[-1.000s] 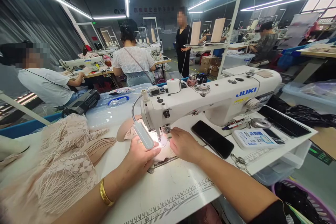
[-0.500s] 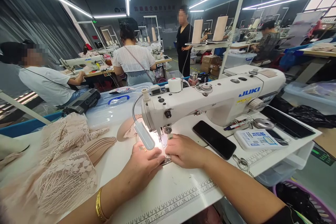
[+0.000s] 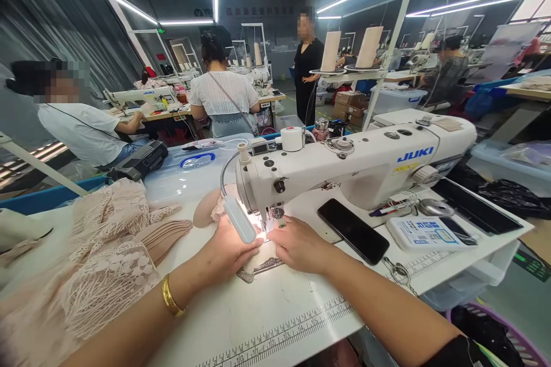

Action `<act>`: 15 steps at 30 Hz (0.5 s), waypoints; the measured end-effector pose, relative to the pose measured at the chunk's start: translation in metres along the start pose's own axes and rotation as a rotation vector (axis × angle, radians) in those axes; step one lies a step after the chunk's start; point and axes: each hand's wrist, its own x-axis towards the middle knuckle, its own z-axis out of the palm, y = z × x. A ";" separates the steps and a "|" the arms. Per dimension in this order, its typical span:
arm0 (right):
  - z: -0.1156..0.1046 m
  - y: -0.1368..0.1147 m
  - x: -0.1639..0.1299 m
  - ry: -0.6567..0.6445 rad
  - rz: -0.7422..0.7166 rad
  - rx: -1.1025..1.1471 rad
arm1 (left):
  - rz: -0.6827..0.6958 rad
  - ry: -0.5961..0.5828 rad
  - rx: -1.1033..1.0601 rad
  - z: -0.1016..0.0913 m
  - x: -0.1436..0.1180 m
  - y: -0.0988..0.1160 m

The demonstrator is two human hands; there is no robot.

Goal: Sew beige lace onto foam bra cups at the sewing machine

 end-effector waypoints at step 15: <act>0.010 0.000 0.000 -0.003 0.067 -0.037 | -0.396 0.290 0.154 -0.024 0.026 -0.038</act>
